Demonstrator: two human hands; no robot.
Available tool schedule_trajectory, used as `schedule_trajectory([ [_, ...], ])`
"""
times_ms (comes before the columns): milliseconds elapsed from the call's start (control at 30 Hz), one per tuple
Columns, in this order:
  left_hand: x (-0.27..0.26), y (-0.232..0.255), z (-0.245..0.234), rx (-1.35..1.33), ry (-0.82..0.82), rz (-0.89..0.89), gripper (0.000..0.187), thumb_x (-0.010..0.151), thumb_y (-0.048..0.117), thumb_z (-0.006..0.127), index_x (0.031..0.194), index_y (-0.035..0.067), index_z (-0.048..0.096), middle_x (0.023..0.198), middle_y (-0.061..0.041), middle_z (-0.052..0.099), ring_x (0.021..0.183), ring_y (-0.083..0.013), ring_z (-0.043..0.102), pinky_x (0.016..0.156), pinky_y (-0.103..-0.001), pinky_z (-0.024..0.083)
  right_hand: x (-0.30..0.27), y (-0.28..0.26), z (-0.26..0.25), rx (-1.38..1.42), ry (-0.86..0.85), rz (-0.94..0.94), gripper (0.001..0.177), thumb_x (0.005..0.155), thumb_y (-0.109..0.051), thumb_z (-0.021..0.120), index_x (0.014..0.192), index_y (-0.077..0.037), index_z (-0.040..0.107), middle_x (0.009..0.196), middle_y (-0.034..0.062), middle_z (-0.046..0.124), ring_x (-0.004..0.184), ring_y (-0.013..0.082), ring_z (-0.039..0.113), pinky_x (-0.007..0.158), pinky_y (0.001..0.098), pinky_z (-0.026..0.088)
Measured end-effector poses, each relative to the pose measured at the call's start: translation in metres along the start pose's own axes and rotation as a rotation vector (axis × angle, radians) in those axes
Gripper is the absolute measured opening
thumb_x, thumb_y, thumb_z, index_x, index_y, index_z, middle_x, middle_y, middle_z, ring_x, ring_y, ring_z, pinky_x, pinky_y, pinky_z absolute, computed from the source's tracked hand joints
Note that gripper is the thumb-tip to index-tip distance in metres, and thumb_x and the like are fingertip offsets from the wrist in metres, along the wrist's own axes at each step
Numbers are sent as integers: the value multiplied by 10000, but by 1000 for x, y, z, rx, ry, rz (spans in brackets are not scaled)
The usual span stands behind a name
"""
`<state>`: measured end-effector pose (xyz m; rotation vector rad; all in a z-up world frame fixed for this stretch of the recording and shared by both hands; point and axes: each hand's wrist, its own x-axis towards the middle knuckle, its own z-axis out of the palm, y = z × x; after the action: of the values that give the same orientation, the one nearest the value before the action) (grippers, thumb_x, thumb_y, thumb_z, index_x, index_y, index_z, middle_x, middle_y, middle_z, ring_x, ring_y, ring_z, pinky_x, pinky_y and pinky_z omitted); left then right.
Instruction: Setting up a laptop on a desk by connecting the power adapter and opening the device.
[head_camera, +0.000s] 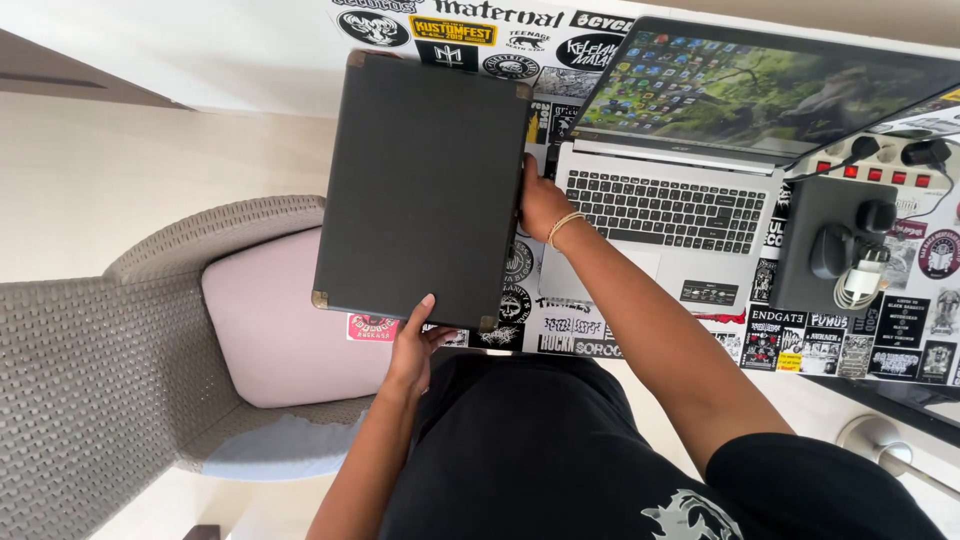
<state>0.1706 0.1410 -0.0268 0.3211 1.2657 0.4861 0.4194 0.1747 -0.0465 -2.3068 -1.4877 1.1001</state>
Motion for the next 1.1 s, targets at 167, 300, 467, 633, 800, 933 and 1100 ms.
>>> schedule_trajectory([
  [167, -1, -1, 0, 10, 3, 1, 420, 750, 330, 645, 1002, 42, 474, 879, -116, 547, 691, -325, 621, 698, -419, 521, -7, -8, -3, -124, -37, -15, 827, 678, 24, 571, 1312, 55, 40, 976, 279, 567, 925, 445, 565, 796, 505, 467],
  [300, -3, 2, 3, 10, 13, 2, 374, 747, 331, 643, 967, 67, 496, 848, -91, 556, 670, -322, 626, 689, -415, 524, -16, -12, -3, -151, -44, -29, 863, 672, 48, 565, 1325, 70, 0, 976, 295, 565, 943, 452, 554, 800, 509, 466],
  [467, 3, -4, -4, -8, 19, 20, 346, 743, 334, 649, 926, 74, 514, 820, -83, 575, 629, -305, 629, 648, -405, 537, -31, -18, -2, -204, -34, -52, 956, 628, 39, 606, 1341, 76, -30, 962, 268, 562, 952, 419, 535, 785, 471, 479],
  [633, 2, -4, -3, -9, 22, 24, 327, 741, 340, 651, 900, 84, 525, 799, -68, 570, 619, -294, 629, 643, -404, 540, -17, 18, 40, -306, 142, -135, 899, 691, 59, 558, 1362, 69, -41, 944, 239, 582, 939, 332, 510, 853, 360, 430],
  [800, -1, -4, -2, -11, 33, 28, 306, 743, 337, 651, 880, 92, 526, 786, -56, 567, 602, -283, 629, 632, -398, 545, -26, 30, 62, -434, 297, -215, 694, 797, 21, 441, 1367, 78, 49, 951, 215, 583, 963, 297, 477, 936, 335, 334],
  [933, 0, -3, -2, -11, 28, 38, 302, 747, 341, 650, 869, 97, 522, 770, -48, 561, 591, -263, 627, 627, -389, 550, -22, 37, 72, -514, 388, -264, 619, 837, -14, 408, 1367, 77, 100, 983, 196, 580, 1058, 283, 449, 1043, 372, 176],
  [1100, 3, -7, -4, -5, 29, 38, 301, 757, 353, 638, 874, 101, 522, 767, -42, 546, 600, -256, 627, 645, -393, 546, -36, 27, 65, -570, 413, -267, 597, 850, -41, 417, 1365, 66, 135, 982, 163, 605, 1184, 277, 398, 1086, 445, 34],
])
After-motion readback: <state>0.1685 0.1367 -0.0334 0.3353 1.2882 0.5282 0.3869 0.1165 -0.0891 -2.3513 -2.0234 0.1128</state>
